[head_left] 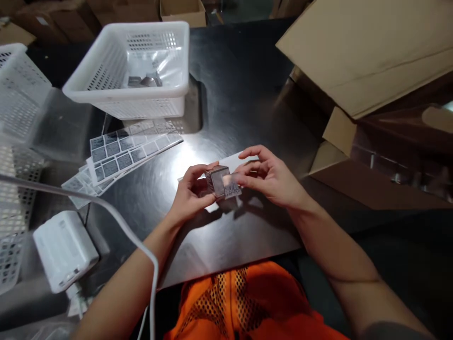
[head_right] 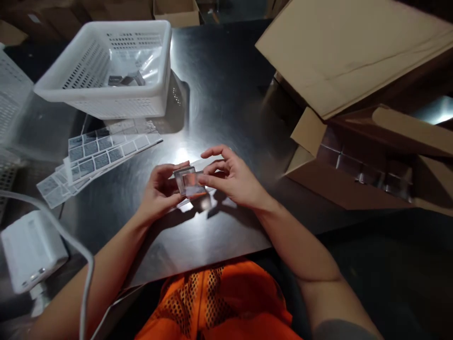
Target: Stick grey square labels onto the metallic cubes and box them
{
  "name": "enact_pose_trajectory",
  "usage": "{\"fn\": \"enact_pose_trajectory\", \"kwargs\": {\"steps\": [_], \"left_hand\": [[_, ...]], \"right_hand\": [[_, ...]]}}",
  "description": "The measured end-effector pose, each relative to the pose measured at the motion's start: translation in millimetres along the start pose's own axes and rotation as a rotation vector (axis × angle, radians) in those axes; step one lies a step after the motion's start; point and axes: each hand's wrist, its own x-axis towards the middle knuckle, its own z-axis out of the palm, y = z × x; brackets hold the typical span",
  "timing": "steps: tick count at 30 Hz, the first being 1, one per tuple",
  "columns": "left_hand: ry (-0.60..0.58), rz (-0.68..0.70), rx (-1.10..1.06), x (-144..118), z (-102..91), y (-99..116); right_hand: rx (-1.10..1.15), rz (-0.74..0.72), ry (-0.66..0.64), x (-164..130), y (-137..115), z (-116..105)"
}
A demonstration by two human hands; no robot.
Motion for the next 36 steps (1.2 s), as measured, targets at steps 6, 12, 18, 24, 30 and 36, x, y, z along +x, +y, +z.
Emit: {"fn": "enact_pose_trajectory", "kwargs": {"steps": [6, 12, 18, 24, 30, 36], "left_hand": [[-0.018, -0.122, -0.013, -6.4, 10.3, 10.5], [-0.033, -0.108, 0.010, -6.1, 9.6, 10.8], [-0.033, -0.079, 0.035, -6.2, 9.5, 9.3], [-0.028, -0.073, 0.039, -6.1, 9.3, 9.0], [-0.034, -0.080, 0.033, -7.0, 10.5, 9.7], [-0.015, -0.098, 0.022, -6.7, 9.9, 9.9]], "right_hand": [[0.015, 0.067, 0.031, -5.0, -3.5, 4.8], [-0.004, 0.081, 0.038, -5.9, -4.4, 5.7], [-0.002, 0.073, 0.044, -6.2, -1.7, 5.4], [-0.017, 0.085, 0.056, -6.6, -2.2, 6.1], [-0.009, 0.087, 0.058, -6.4, -1.4, 5.7], [-0.015, 0.092, 0.057, -6.2, -1.0, 5.3]]}}
